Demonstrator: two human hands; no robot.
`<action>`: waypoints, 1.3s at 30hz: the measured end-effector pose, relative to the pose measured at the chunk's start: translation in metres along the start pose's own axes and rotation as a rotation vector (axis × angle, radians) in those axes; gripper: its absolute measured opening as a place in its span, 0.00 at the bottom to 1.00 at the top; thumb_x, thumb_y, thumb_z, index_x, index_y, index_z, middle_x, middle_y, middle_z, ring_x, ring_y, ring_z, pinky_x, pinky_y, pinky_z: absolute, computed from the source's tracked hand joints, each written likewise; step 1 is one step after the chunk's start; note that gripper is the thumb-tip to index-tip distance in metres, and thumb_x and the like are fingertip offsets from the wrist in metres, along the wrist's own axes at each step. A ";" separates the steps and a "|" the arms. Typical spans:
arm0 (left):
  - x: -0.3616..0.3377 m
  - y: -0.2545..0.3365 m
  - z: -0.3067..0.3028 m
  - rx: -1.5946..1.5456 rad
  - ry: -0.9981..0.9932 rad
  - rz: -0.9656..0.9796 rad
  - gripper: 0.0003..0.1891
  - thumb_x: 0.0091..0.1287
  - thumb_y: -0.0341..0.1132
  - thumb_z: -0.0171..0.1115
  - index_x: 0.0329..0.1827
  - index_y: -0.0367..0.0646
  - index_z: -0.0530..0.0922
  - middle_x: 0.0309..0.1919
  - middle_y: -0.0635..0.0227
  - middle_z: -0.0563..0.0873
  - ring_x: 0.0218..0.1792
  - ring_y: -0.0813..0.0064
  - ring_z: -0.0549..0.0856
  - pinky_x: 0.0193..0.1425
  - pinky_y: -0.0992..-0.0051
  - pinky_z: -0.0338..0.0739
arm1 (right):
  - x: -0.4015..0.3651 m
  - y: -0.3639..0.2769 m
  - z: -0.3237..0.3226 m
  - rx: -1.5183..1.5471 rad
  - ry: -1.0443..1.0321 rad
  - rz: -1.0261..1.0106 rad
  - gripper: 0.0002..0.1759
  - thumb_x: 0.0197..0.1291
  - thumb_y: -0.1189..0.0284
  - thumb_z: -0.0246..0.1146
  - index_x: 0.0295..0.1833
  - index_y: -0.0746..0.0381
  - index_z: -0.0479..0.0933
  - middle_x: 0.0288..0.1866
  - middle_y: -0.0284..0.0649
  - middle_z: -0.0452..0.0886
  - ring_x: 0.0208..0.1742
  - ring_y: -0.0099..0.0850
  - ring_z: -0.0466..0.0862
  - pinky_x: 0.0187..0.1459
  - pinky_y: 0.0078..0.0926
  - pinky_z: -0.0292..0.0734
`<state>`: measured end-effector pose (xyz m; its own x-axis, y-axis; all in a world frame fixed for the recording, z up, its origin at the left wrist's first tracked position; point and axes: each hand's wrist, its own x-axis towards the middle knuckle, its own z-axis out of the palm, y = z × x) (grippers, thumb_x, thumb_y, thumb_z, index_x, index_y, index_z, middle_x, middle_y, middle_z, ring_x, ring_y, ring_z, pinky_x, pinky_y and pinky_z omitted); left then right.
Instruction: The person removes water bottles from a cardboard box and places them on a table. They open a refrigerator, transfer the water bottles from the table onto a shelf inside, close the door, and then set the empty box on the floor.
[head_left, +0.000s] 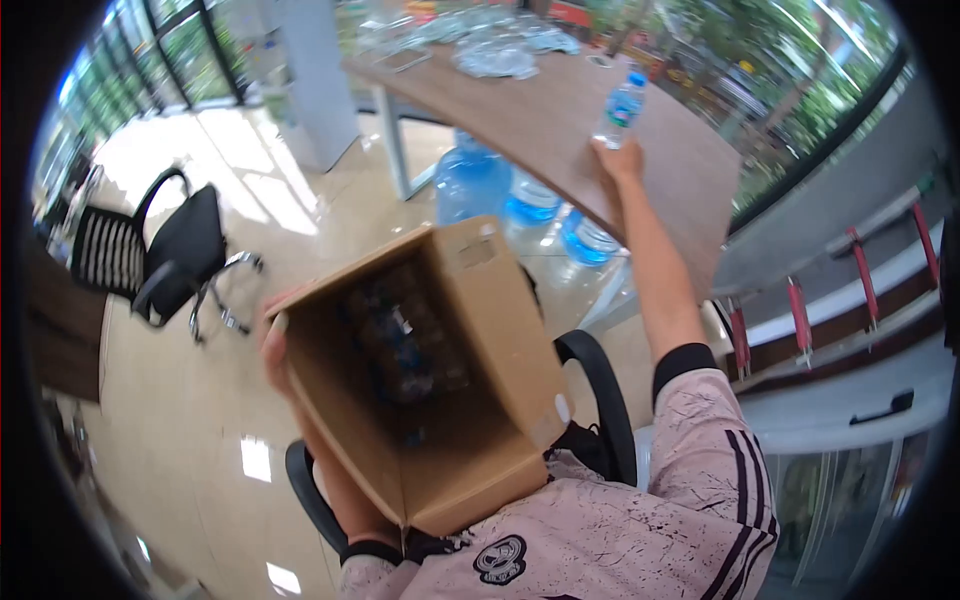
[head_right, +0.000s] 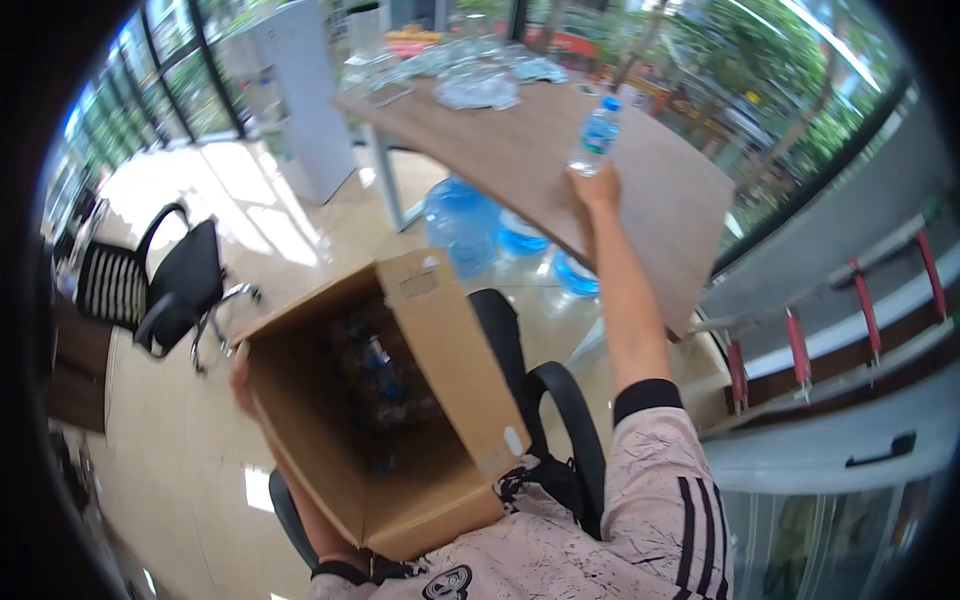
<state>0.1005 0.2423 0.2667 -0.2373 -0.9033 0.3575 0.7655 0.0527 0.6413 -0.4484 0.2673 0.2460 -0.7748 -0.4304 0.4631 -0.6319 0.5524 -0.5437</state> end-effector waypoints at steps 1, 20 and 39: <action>-0.001 0.000 0.003 -0.025 0.009 0.005 0.24 0.60 0.46 0.49 0.48 0.31 0.71 0.48 0.46 0.79 0.50 0.58 0.78 0.60 0.62 0.69 | 0.001 -0.003 -0.005 -0.024 -0.074 0.032 0.37 0.42 0.50 0.69 0.52 0.66 0.75 0.47 0.55 0.81 0.50 0.50 0.80 0.51 0.43 0.75; 0.025 -0.021 0.055 0.035 -0.187 -0.232 0.12 0.63 0.35 0.56 0.43 0.36 0.75 0.36 0.67 0.81 0.36 0.83 0.78 0.44 0.83 0.73 | -0.099 0.000 -0.036 0.398 0.009 0.037 0.42 0.48 0.57 0.71 0.62 0.70 0.64 0.59 0.53 0.73 0.60 0.42 0.74 0.61 0.33 0.67; 0.016 -0.115 0.161 -0.194 -0.659 -0.586 0.08 0.64 0.35 0.56 0.37 0.38 0.77 0.29 0.78 0.76 0.30 0.89 0.71 0.37 0.86 0.64 | -0.290 -0.210 -0.228 -0.360 -0.828 -0.502 0.16 0.52 0.64 0.65 0.39 0.67 0.78 0.37 0.47 0.82 0.43 0.40 0.82 0.47 0.35 0.75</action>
<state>-0.0880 0.2900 0.3081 -0.8697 -0.3327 0.3646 0.4877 -0.4659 0.7383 -0.0864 0.4391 0.3856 -0.2823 -0.9515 -0.1224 -0.9481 0.2962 -0.1159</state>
